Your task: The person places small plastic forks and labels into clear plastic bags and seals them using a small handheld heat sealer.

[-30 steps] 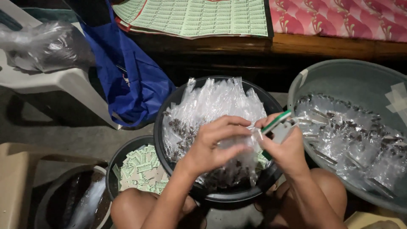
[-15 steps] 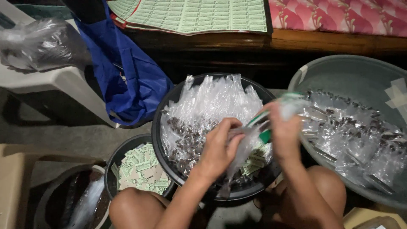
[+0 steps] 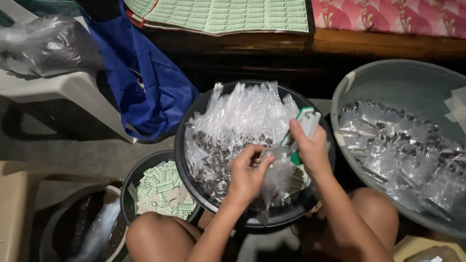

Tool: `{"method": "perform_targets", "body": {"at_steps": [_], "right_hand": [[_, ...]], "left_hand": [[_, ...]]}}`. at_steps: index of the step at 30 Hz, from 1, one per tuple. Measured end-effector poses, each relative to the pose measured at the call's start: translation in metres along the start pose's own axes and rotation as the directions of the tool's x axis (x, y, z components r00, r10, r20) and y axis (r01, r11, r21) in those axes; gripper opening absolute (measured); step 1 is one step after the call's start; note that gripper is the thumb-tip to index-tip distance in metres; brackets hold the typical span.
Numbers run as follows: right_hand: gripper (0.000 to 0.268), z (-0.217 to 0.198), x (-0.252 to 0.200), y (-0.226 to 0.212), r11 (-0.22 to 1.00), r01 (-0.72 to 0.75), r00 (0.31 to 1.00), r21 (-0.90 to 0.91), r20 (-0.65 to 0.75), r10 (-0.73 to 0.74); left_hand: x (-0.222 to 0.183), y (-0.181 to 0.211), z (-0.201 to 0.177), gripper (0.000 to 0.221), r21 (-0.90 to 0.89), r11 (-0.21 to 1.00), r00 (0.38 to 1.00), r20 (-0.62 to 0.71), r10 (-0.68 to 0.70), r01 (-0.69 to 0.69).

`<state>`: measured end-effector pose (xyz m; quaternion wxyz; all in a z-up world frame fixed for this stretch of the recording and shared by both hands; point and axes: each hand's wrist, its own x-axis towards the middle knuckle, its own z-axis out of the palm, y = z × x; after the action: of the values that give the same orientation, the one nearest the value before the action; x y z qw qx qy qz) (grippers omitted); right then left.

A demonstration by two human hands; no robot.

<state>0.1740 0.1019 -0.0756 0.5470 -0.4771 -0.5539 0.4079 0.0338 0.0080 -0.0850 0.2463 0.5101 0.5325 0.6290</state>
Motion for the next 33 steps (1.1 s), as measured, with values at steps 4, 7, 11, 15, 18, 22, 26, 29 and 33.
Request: {"method": "perform_targets", "body": {"at_steps": [4,7,11,15,18,22,26,29,33], "right_hand": [[0.035,-0.012,0.005,0.014,0.999,0.041,0.998,-0.021,-0.052,-0.042],[0.038,-0.001,0.002,0.016,0.996,0.042,0.999,-0.079,-0.010,-0.043],[0.032,0.012,0.008,0.026,0.996,0.071,0.997,-0.052,-0.001,-0.071],[0.033,0.013,0.008,0.036,0.998,0.048,0.999,-0.038,0.020,-0.048],[0.026,0.006,-0.005,0.013,0.993,-0.060,0.998,0.104,-0.026,0.063],[0.020,-0.026,-0.010,-0.004,0.963,-0.187,0.981,0.192,-0.017,0.194],[0.042,-0.042,-0.024,0.021,0.928,-0.358,0.922,-0.101,0.120,0.368],[0.035,-0.043,-0.030,0.023,0.929,-0.365,0.922,-0.059,0.114,0.370],[0.028,-0.039,-0.039,0.021,0.987,-0.061,0.995,-0.148,0.069,0.072]], "left_hand": [[-0.003,-0.002,-0.001,0.022,-0.041,0.995,0.996,-0.003,-0.089,0.089],[-0.007,0.003,0.010,0.027,0.035,0.999,0.999,-0.032,-0.020,0.021],[-0.009,0.009,0.016,0.025,0.059,0.998,1.000,0.017,-0.011,0.010],[-0.011,-0.014,0.019,0.026,0.024,0.991,0.991,0.016,-0.133,0.133],[-0.009,-0.006,0.005,0.026,-0.021,0.961,0.961,0.021,-0.275,0.275],[-0.004,-0.003,-0.018,0.028,-0.157,0.893,0.906,0.043,-0.421,0.422],[0.003,-0.004,-0.013,0.039,-0.262,0.856,0.895,0.099,-0.436,0.446],[0.006,0.004,-0.006,0.047,-0.191,0.882,0.903,0.101,-0.418,0.430],[0.003,0.077,-0.015,0.124,0.273,0.864,0.840,0.237,-0.487,0.424]]}}
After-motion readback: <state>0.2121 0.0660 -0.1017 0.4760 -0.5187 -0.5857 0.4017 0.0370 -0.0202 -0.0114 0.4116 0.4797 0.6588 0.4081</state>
